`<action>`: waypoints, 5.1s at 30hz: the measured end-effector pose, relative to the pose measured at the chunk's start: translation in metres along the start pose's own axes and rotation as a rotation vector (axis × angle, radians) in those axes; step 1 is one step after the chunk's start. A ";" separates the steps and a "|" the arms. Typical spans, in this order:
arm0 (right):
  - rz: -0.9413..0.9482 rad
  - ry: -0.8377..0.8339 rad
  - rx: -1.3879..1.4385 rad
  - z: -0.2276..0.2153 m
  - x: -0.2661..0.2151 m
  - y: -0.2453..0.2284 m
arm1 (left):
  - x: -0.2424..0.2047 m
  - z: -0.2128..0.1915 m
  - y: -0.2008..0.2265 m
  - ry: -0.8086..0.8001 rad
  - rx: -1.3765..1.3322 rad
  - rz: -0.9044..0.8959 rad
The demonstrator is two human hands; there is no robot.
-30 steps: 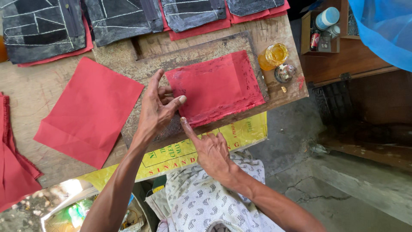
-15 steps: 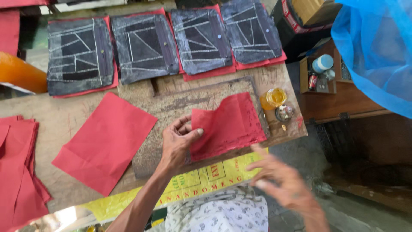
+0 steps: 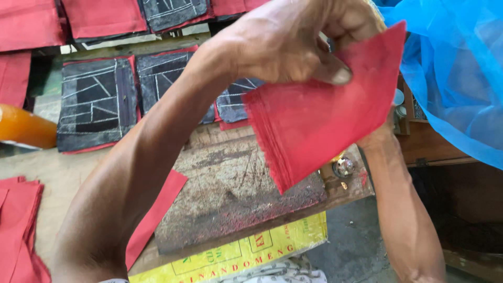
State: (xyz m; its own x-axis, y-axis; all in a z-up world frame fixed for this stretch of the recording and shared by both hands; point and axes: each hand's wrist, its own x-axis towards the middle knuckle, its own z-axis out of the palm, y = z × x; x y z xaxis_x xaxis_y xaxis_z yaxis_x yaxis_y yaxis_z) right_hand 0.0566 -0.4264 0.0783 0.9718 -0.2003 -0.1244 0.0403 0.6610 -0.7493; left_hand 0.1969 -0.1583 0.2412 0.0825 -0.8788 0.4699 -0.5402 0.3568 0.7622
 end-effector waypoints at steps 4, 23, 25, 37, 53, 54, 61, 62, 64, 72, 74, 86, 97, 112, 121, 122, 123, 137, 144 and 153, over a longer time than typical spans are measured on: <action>0.088 0.093 0.019 -0.020 0.025 0.002 | 0.012 -0.011 -0.067 0.133 0.301 -0.140; 0.183 -0.019 -0.687 -0.059 0.080 0.033 | 0.027 0.020 -0.299 0.363 0.176 -0.367; 0.119 -0.110 -0.725 -0.051 0.074 0.030 | 0.032 0.009 -0.278 0.285 0.202 -0.312; 0.112 -0.025 -0.841 -0.049 0.068 -0.020 | 0.055 -0.013 -0.298 0.381 0.260 -0.215; 0.098 0.285 -1.423 -0.075 0.118 0.020 | 0.030 0.031 -0.449 0.454 0.558 -0.498; 0.128 0.316 -1.525 -0.069 0.114 0.017 | 0.031 0.033 -0.453 0.447 0.581 -0.476; -0.459 0.179 -1.789 -0.033 0.106 0.016 | 0.031 0.034 -0.463 0.407 0.649 -0.433; -0.413 0.120 -1.697 -0.031 0.113 0.024 | 0.031 0.035 -0.461 0.408 0.643 -0.441; -0.315 0.014 -1.732 -0.029 0.125 0.037 | 0.035 0.032 -0.453 0.386 0.601 -0.511; -0.236 -0.127 -1.899 -0.056 0.131 0.059 | 0.044 0.020 -0.406 1.027 0.425 -0.452; -0.234 -0.129 -1.881 -0.064 0.134 0.059 | 0.038 0.044 -0.388 0.962 0.425 -0.378; -0.187 0.129 -0.556 -0.083 0.046 -0.071 | 0.002 0.116 -0.345 0.504 0.162 -0.587; -0.286 0.264 -1.099 -0.075 -0.103 -0.029 | -0.052 0.158 -0.196 0.593 0.085 -0.369; -0.475 0.323 -1.281 -0.030 -0.163 0.042 | -0.100 0.199 -0.080 0.483 -0.153 -0.441; -0.548 0.035 -0.911 0.049 -0.194 0.021 | -0.091 0.247 -0.038 0.457 -0.980 -0.370; -0.546 0.031 -0.943 0.053 -0.190 0.022 | -0.092 0.248 -0.036 0.476 -1.070 -0.398; -0.543 0.029 -0.976 0.057 -0.186 0.024 | -0.096 0.248 -0.033 0.519 -1.007 -0.387; -0.333 -0.303 -1.233 0.087 -0.176 0.000 | -0.113 0.180 -0.027 0.533 0.048 -0.325; -0.310 -0.260 -1.075 0.082 -0.150 -0.002 | -0.123 0.180 -0.028 0.402 -0.824 -0.437; -0.257 -0.272 -1.232 0.079 -0.155 0.009 | -0.124 0.181 -0.035 0.622 -0.107 -0.353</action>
State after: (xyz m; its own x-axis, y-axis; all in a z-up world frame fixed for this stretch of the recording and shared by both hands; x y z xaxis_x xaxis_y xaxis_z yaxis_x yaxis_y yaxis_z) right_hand -0.0756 -0.3325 0.1421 0.9898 0.0275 0.1395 0.1342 -0.5042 -0.8531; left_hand 0.0544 -0.1192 0.0759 0.7156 -0.6157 0.3300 -0.3109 0.1422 0.9397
